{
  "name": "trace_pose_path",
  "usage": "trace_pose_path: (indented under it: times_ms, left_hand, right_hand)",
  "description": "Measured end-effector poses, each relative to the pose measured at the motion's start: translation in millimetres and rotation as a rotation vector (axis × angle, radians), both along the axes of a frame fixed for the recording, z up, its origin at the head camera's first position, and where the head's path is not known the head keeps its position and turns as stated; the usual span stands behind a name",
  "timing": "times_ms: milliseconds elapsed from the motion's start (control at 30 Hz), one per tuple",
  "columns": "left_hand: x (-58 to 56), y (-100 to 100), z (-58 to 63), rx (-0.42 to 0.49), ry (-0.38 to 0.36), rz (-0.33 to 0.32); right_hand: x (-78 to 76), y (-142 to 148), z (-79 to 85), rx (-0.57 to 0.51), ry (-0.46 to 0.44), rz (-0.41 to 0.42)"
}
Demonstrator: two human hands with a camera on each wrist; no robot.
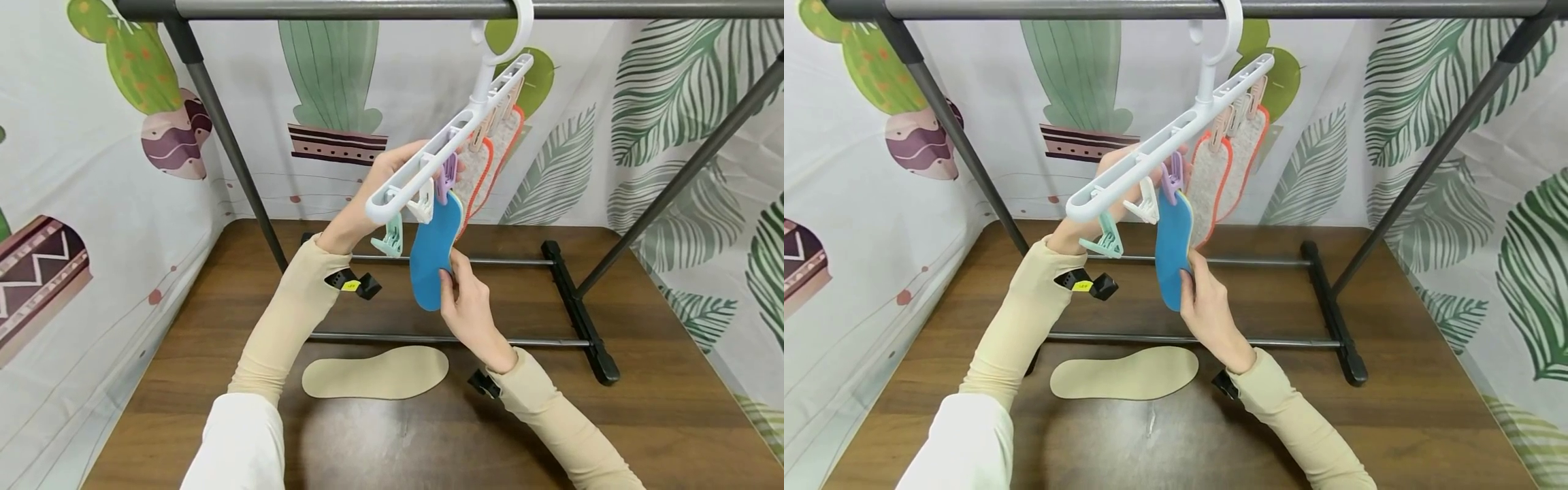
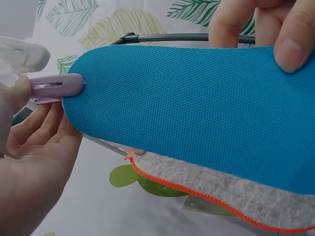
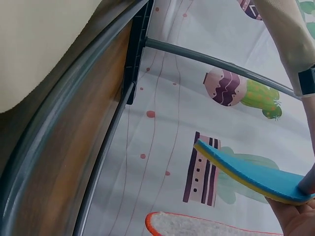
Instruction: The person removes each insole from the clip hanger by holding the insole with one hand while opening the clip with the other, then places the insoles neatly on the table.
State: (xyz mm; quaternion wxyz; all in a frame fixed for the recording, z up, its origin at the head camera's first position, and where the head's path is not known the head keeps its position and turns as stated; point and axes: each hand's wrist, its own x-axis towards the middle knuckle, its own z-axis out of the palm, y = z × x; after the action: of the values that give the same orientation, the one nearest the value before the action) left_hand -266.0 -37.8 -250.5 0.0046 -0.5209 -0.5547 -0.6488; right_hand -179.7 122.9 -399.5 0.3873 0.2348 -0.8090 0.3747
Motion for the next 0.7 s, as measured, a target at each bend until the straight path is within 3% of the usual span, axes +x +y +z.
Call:
trace_pose_path:
  times_ms: [167, 300, 433, 700]
  left_hand:
    - [-2.4, 4.2, -1.0, 0.043, -0.018, -0.009]
    - [-1.9, 5.5, -3.6, 0.08, -0.062, 0.042]
    - [1.9, 5.8, -1.7, 0.11, -0.098, 0.025]
    - [6.6, 5.2, 0.1, 0.121, -0.075, 0.145]
  right_hand:
    - [0.1, -1.5, -0.9, -0.004, 0.005, 0.002]
    - [0.3, -1.9, -1.2, -0.003, 0.013, 0.008]
    - [-0.7, -1.6, -0.4, -0.012, 0.025, 0.018]
    - [-3.3, 0.1, 1.6, -0.022, 0.047, 0.017]
